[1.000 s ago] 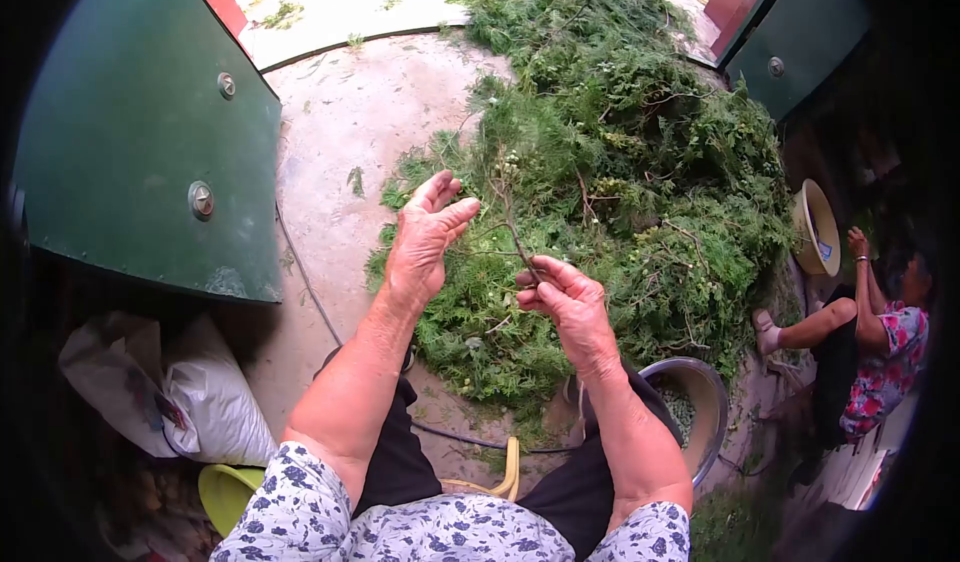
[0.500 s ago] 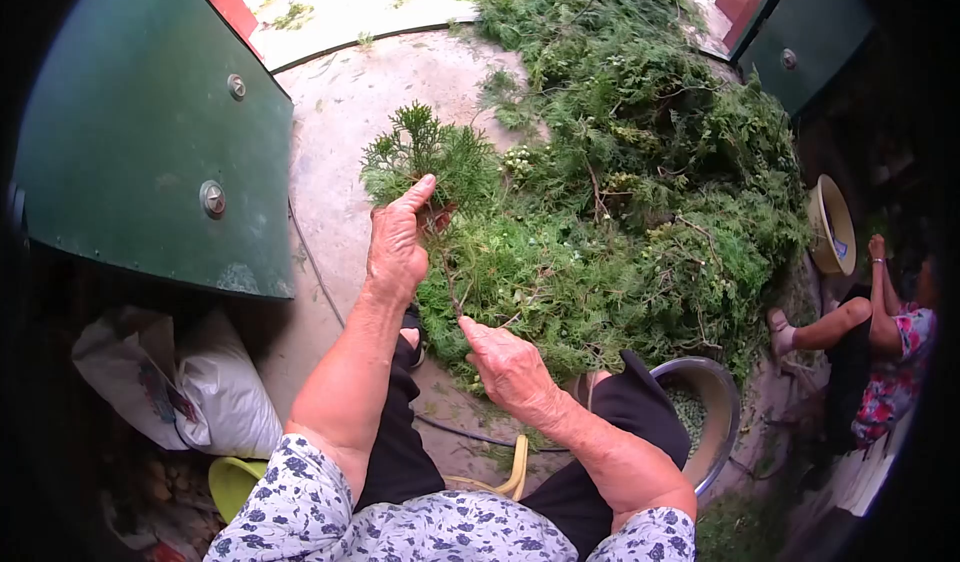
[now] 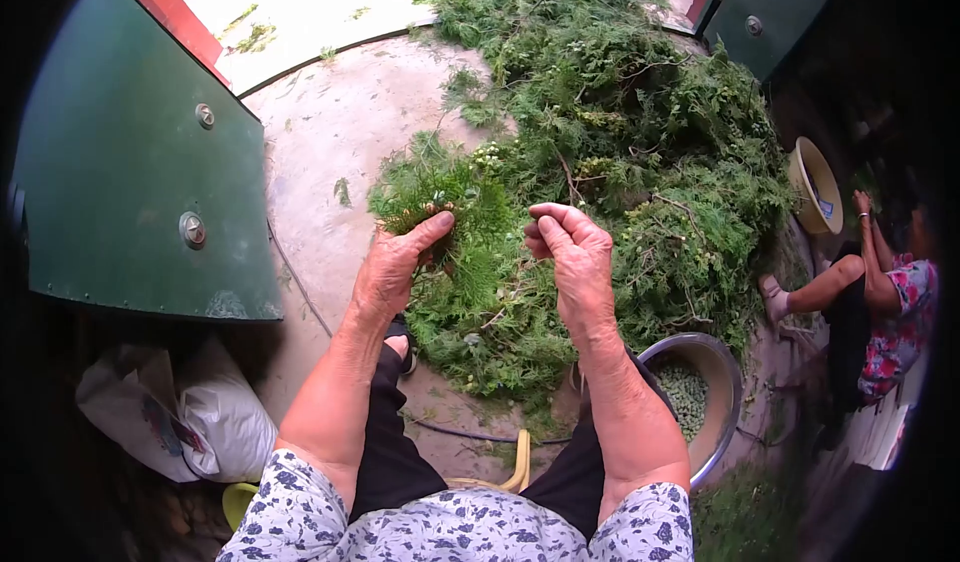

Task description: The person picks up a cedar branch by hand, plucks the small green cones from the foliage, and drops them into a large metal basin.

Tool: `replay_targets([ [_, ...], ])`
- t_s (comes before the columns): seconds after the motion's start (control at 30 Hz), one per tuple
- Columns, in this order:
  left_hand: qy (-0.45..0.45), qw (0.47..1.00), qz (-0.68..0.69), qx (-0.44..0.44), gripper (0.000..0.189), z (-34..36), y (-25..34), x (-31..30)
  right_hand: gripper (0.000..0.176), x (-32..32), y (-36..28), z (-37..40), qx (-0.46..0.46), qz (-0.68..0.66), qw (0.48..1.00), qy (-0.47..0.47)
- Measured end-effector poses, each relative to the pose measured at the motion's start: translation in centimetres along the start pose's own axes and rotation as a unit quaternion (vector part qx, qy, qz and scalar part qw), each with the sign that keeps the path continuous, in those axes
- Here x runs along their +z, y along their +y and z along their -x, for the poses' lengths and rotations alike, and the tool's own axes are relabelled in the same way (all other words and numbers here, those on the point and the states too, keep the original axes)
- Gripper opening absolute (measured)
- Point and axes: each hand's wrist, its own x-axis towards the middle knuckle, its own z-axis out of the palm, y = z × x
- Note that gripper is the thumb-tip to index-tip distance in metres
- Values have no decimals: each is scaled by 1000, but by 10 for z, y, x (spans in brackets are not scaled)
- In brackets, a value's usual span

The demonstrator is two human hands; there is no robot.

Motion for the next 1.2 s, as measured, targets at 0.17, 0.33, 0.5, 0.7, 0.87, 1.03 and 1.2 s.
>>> replay_targets([
  [0.17, -94, 995, -15, -20, 23, 7, -6, 10, 24, 9, 3, 0, 58, -125, 988, -62],
  [0.33, -112, 993, -12, -19, 23, 9, -6, 17, 21, 10, 6, 2, 45, -124, 987, -94],
  [0.5, -90, 996, -27, -9, 22, 12, -4, 20, 15, 15, 0, 7, -27, 0, 998, -52],
  [0.7, -94, 995, -17, -4, 21, 12, -6, 25, 14, 22, 0, 17, 68, -243, 967, -43],
  [0.87, -138, 989, 34, -48, 26, 17, 0, 25, 18, 6, 12, 14, 154, -346, 918, -115],
  [1.03, -129, 990, -12, -63, 26, 15, 1, 24, 16, -2, 1, 7, 113, -187, 970, -105],
  [1.2, -140, 988, -47, -53, 25, 11, -2, 20, 15, 9, -11, 7, 153, -258, 948, -103],
])
